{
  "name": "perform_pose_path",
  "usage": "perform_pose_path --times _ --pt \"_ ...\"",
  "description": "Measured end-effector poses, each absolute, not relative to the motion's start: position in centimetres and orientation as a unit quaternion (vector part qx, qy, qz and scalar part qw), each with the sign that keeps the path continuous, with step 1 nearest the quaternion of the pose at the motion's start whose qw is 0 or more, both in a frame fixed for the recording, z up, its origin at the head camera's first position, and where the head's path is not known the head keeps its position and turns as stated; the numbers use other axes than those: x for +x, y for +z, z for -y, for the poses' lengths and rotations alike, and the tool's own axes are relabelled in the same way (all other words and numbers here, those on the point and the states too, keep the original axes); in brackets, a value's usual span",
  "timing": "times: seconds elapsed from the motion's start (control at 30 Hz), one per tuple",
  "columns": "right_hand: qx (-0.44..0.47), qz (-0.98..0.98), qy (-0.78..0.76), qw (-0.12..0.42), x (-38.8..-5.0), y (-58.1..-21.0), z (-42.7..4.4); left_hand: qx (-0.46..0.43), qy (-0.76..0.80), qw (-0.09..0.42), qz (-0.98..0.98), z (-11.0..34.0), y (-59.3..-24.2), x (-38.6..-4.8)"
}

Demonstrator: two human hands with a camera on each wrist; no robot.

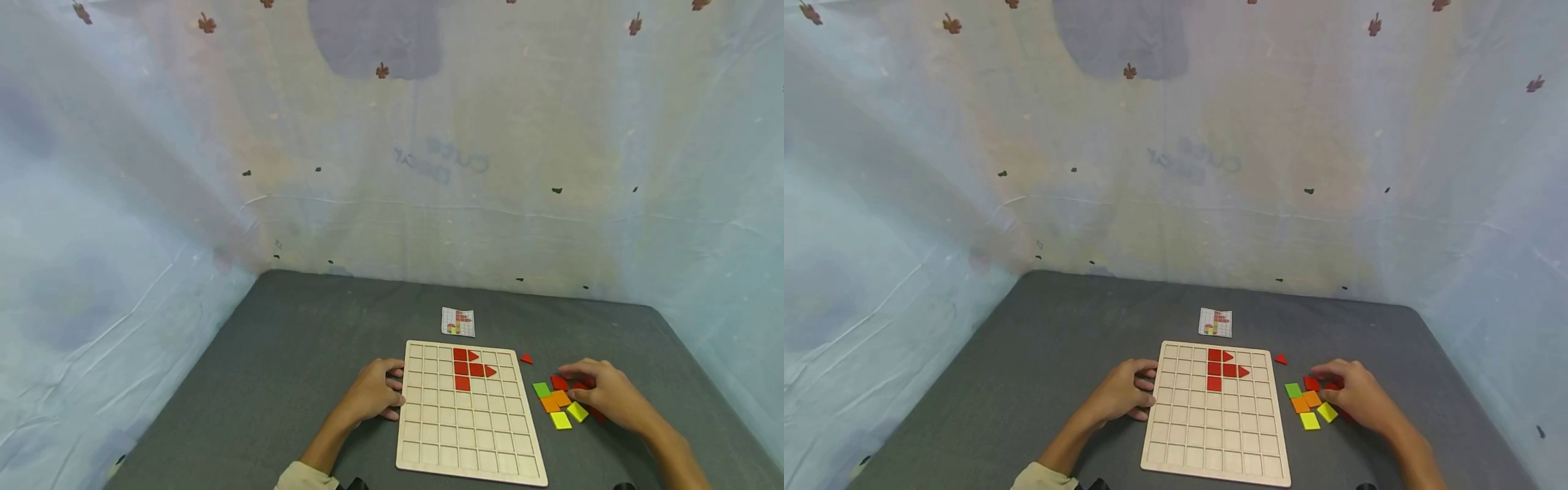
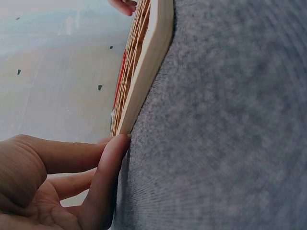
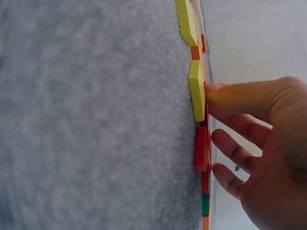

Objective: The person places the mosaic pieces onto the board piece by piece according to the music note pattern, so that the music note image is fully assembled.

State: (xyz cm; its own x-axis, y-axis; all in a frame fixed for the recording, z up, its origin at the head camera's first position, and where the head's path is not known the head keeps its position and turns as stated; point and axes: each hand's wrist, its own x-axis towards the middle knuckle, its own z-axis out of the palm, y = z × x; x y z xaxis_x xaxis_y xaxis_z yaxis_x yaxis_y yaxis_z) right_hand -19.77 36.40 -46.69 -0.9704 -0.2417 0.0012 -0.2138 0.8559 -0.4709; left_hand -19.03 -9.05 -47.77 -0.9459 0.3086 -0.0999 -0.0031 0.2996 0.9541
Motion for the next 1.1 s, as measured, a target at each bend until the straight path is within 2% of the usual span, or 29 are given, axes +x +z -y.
perform_pose_path --times 0.33,0.73,1.1 --pt "-0.142 -0.962 -0.233 0.028 -20.1 -46.6 -36.4 0.096 0.584 0.13 -0.796 9.0 -47.9 -19.1" --pt "-0.126 -0.964 -0.232 0.033 -20.0 -46.6 -36.6 0.094 0.587 0.135 -0.793 9.0 -47.8 -19.0" --pt "-0.124 -0.965 -0.231 0.005 -19.6 -46.0 -35.0 0.098 0.589 0.132 -0.791 9.1 -47.8 -19.0"
